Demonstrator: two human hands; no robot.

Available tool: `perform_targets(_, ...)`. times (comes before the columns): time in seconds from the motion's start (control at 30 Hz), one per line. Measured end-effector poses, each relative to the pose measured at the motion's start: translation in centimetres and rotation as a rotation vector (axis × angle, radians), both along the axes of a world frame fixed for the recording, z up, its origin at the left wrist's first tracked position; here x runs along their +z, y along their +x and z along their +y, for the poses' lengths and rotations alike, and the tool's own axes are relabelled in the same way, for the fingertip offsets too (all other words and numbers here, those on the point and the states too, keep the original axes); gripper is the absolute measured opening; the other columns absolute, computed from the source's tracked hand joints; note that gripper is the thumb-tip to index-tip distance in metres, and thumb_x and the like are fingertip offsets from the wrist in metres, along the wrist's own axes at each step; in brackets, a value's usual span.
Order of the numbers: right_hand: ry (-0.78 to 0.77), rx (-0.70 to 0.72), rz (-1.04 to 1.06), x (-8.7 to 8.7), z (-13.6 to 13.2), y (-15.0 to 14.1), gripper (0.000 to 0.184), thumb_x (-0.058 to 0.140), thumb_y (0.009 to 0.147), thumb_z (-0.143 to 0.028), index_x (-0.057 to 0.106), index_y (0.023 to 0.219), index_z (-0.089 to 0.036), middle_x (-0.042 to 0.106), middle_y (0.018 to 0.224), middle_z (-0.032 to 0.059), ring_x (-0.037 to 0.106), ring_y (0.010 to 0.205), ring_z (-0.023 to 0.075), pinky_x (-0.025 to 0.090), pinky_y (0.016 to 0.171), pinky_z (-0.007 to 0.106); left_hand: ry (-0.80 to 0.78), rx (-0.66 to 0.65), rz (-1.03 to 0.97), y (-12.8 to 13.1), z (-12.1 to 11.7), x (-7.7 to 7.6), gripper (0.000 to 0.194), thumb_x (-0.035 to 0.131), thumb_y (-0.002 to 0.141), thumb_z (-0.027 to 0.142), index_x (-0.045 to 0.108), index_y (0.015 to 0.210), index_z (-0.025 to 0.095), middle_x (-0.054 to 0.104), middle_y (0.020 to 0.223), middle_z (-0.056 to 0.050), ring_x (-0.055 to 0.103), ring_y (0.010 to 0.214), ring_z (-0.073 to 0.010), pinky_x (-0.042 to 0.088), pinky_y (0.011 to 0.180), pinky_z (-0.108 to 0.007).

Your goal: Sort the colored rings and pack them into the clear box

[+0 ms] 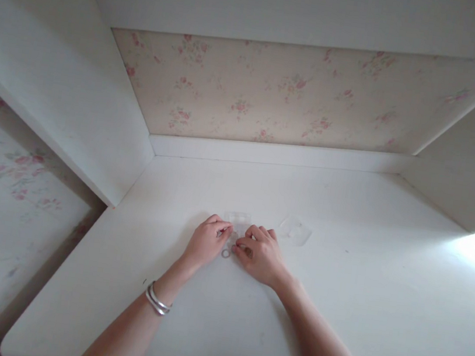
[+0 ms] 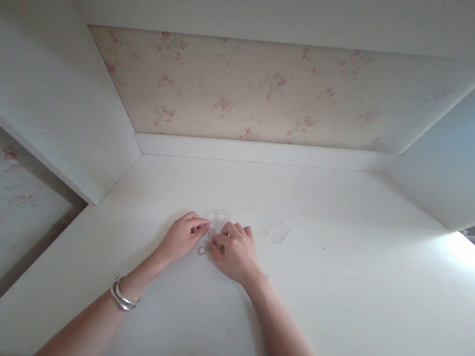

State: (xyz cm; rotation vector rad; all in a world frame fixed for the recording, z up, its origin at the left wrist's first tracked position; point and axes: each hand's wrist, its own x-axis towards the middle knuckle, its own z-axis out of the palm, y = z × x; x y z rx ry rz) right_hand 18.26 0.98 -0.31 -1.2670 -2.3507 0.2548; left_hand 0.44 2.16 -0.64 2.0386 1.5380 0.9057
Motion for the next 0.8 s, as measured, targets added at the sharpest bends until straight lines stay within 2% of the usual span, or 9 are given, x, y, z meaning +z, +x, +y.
perform_targets(0.1, -0.006, 0.019, -0.008, 0.0, 0.0, -0.1, 0.015, 0.056, 0.085, -0.03, 0.07, 0.08, -0.025, 0.056, 0.083, 0.0018, 0.048, 0.081, 0.0146, 0.026, 0.076, 0.031, 0.001, -0.003, 0.01, -0.5, -0.3, 0.0, 0.024, 0.047, 0.089, 0.03, 0.068, 0.096, 0.021, 0.061, 0.086, -0.003, 0.058, 0.075, -0.0126, 0.046, 0.069, -0.023)
perform_targets(0.27, 0.005, 0.028, 0.017, 0.1, -0.1, -0.1, 0.017, 0.055, 0.086, -0.026, 0.07, 0.078, -0.024, 0.056, 0.08, 0.0014, 0.048, 0.08, 0.0141, 0.027, 0.076, 0.031, 0.017, 0.018, 0.001, -1.6, -1.5, 0.9, 0.024, 0.045, 0.09, 0.03, 0.066, 0.096, 0.022, 0.06, 0.087, -0.003, 0.058, 0.078, -0.0126, 0.045, 0.068, -0.022)
perform_targets(0.4, 0.03, 0.005, 0.084, 0.0, 0.0, 0.2, 0.016, 0.054, 0.086, -0.026, 0.07, 0.082, -0.024, 0.056, 0.081, 0.0023, 0.05, 0.078, 0.0139, 0.029, 0.075, 0.03, -0.068, -0.081, 0.049, -2.2, -2.5, 1.3, 0.02, 0.048, 0.088, 0.03, 0.067, 0.086, 0.023, 0.06, 0.083, -0.001, 0.057, 0.073, -0.0118, 0.044, 0.067, -0.022)
perform_targets(0.5, 0.06, -0.038, 0.16, -0.4, 0.3, 0.4, 0.017, 0.054, 0.086, -0.027, 0.07, 0.087, -0.024, 0.056, 0.083, 0.0029, 0.051, 0.079, 0.0144, 0.031, 0.075, 0.03, -0.137, -0.162, 0.075, -2.3, -2.8, 1.0, 0.017, 0.053, 0.085, 0.03, 0.068, 0.08, 0.023, 0.06, 0.08, 0.0, 0.057, 0.069, -0.0112, 0.044, 0.067, -0.022)
perform_targets(0.63, 0.094, -0.129, 0.253, -1.1, 0.9, 0.0, 0.021, 0.05, 0.089, -0.03, 0.07, 0.091, -0.023, 0.055, 0.083, 0.0034, 0.052, 0.08, 0.0149, 0.034, 0.076, 0.03, -0.134, -0.194, 0.097, -2.4, -2.6, 0.5, 0.014, 0.058, 0.082, 0.031, 0.069, 0.08, 0.023, 0.06, 0.077, 0.0, 0.057, 0.067, -0.0119, 0.044, 0.067, -0.023)
perform_targets(0.8, 0.083, -0.172, 0.227, -1.7, 1.4, -0.5, 0.022, 0.05, 0.088, -0.032, 0.07, 0.096, -0.027, 0.056, 0.084, 0.0032, 0.053, 0.079, 0.0153, 0.037, 0.076, 0.031, -0.136, -0.246, 0.121, -2.7, -2.5, 0.1, 0.014, 0.058, 0.081, 0.03, 0.071, 0.085, 0.024, 0.062, 0.081, -0.001, 0.058, 0.07, -0.0133, 0.045, 0.068, -0.023)
